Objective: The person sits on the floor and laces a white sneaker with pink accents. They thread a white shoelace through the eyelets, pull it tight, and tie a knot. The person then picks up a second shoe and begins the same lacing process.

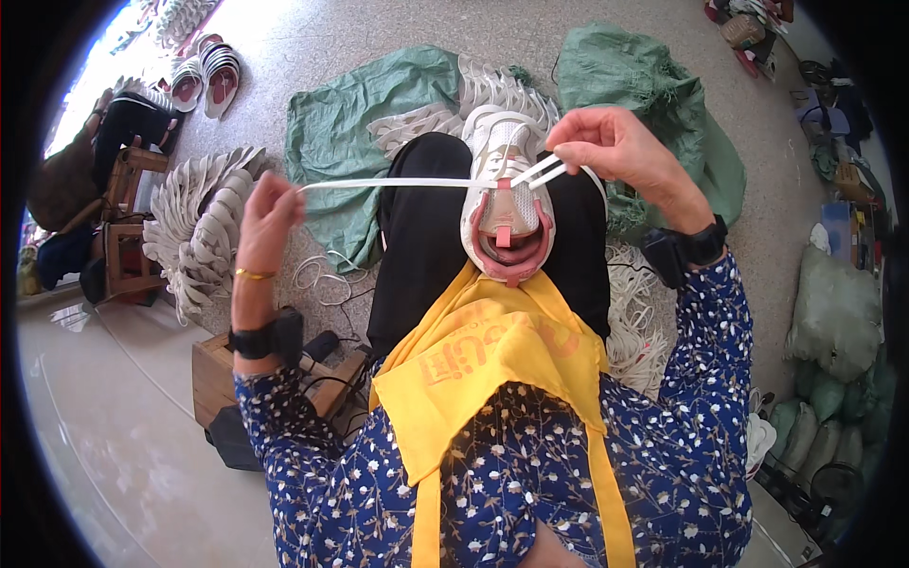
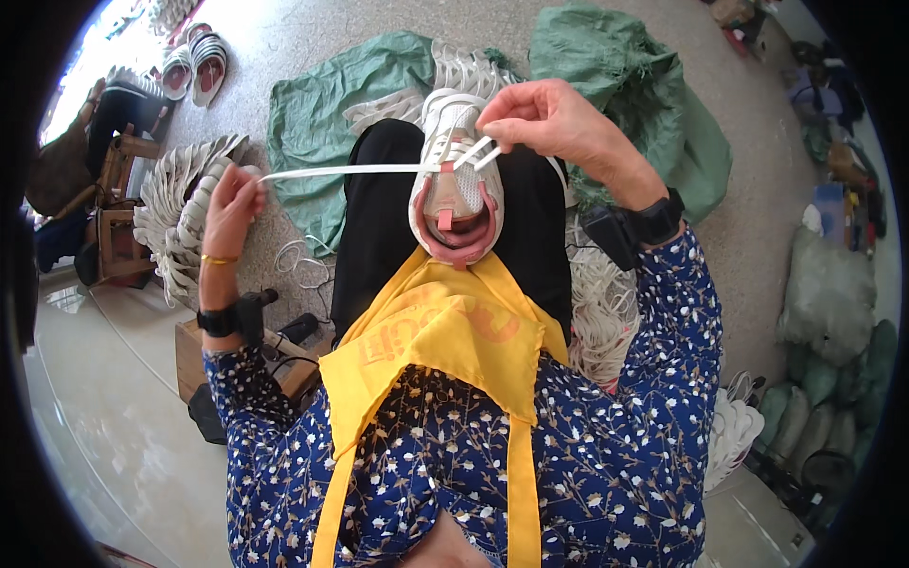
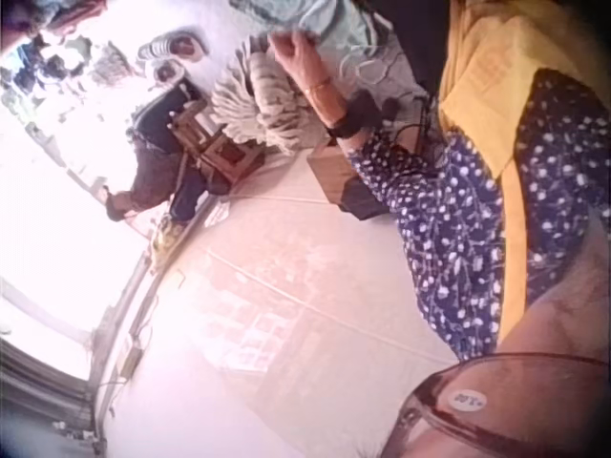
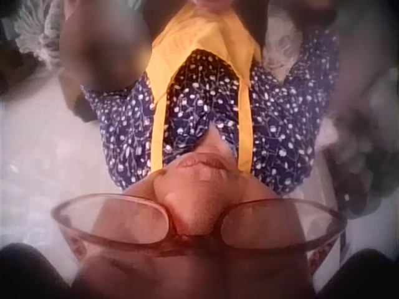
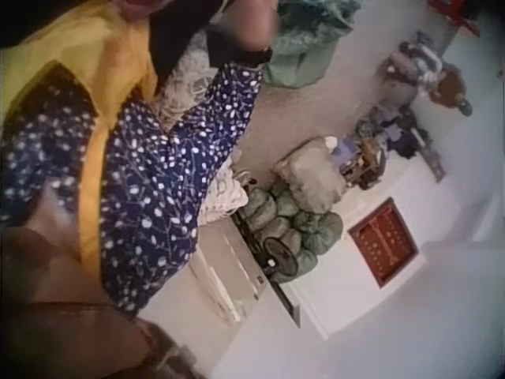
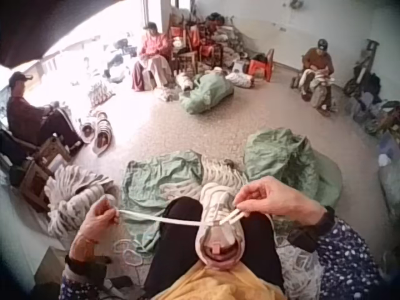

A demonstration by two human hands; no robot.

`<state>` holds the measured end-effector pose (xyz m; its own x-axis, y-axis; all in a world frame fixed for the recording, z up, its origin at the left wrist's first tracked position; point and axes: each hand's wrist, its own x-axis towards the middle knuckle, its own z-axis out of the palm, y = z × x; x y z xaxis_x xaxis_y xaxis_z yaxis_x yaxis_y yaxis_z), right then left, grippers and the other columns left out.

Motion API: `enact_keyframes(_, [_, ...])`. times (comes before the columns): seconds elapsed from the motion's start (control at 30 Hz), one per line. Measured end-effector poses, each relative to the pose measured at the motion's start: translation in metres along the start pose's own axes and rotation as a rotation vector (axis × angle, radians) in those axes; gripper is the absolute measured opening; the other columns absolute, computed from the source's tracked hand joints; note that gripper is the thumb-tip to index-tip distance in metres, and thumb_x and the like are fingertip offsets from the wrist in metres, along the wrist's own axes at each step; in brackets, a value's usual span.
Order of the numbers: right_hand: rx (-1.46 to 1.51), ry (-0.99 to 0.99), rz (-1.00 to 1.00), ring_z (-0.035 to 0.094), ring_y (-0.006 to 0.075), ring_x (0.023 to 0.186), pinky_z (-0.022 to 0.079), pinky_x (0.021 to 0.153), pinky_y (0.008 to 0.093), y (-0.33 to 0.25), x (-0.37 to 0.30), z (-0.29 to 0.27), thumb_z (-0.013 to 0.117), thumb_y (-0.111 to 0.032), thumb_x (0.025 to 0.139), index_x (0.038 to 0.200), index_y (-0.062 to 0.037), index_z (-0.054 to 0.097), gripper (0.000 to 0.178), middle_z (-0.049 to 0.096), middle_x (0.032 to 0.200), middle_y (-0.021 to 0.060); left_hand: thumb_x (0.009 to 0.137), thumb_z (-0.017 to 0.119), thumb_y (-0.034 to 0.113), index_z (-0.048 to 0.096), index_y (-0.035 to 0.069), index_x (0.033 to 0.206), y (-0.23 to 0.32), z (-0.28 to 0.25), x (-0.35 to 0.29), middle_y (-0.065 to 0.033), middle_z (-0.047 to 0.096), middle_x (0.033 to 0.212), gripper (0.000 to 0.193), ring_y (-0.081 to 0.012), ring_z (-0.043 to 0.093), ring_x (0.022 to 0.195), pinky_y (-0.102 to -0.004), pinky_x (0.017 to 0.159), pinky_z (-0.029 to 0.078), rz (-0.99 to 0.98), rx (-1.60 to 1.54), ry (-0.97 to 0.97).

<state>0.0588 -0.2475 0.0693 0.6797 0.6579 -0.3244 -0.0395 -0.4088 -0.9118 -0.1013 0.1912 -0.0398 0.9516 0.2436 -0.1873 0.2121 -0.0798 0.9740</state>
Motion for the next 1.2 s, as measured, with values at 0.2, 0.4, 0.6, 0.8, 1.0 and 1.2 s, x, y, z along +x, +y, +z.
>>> enact_keyframes(0.2, [-0.303,0.121,-0.268,0.065,0.0146,0.07,0.052,0.064,0.0304,0.012,0.019,0.039,0.068,-0.007,0.09,0.1,0.0007,0.072,0.013,0.073,0.083,0.0055,0.104,0.058,0.01,0.05,0.01,0.092,-0.033,-0.095,-0.034,0.0007,0.061,0.083,0.015,-0.0066,0.055,0.068,-0.0194,0.059,0.045,-0.212,0.09,0.111])
enact_keyframes(0.4, [-0.695,0.234,-0.785,0.067,0.0328,0.083,0.053,0.069,0.0394,0.031,0.041,0.049,0.064,0.002,0.085,0.099,-0.0003,0.067,0.014,0.069,0.097,0.0121,0.101,0.06,0.008,0.05,0.01,0.088,-0.064,-0.13,-0.059,-0.0005,0.059,0.076,0.016,-0.0073,0.055,0.063,-0.0211,0.058,0.046,-0.308,0.265,0.121])
enact_keyframes(0.6, [-0.678,0.12,-0.569,0.065,0.0393,0.08,0.053,0.072,0.0447,0.028,0.032,0.044,0.063,-0.002,0.085,0.088,0.0023,0.061,0.005,0.066,0.082,0.0161,0.097,0.066,0.003,0.06,0.001,0.107,-0.012,0.011,-0.028,-0.0047,0.069,0.105,0.012,-0.0145,0.068,0.099,-0.0296,0.085,0.058,0.151,0.482,-0.025])
enact_keyframes(0.8, [-0.557,0.108,-0.243,0.069,0.03,0.068,0.054,0.065,0.0388,0.012,0.009,0.045,0.069,-0.01,0.086,0.088,0.0034,0.067,0.014,0.068,0.075,0.0167,0.095,0.066,0.001,0.059,-0.002,0.107,0.038,0.15,-0.014,-0.0094,0.069,0.103,0.014,-0.0197,0.069,0.096,-0.0334,0.084,0.058,0.51,0.324,-0.247])
enact_keyframes(1.0, [-0.269,0.1,-0.057,0.055,0.0038,0.064,0.045,0.057,0.0253,0.044,0.015,0.04,0.071,-0.017,0.095,0.09,0.0015,0.071,0.02,0.065,0.074,-0.0037,0.095,0.069,0.008,0.057,0.001,0.095,0.045,0.179,0.004,0.0008,0.059,0.079,0.014,-0.0061,0.052,0.071,-0.0252,0.063,0.044,0.266,0.39,-0.343])
enact_keyframes(1.2, [0.034,0.059,0.071,0.06,0.0028,0.07,0.048,0.062,0.0216,0.025,0.01,0.051,0.069,-0.019,0.096,0.087,0.0002,0.073,0.022,0.07,0.077,-0.0006,0.095,0.069,0.01,0.057,0.002,0.089,0.052,0.175,-0.005,0.0028,0.057,0.077,0.015,-0.0035,0.05,0.07,-0.0225,0.06,0.041,0.062,0.219,-0.478])
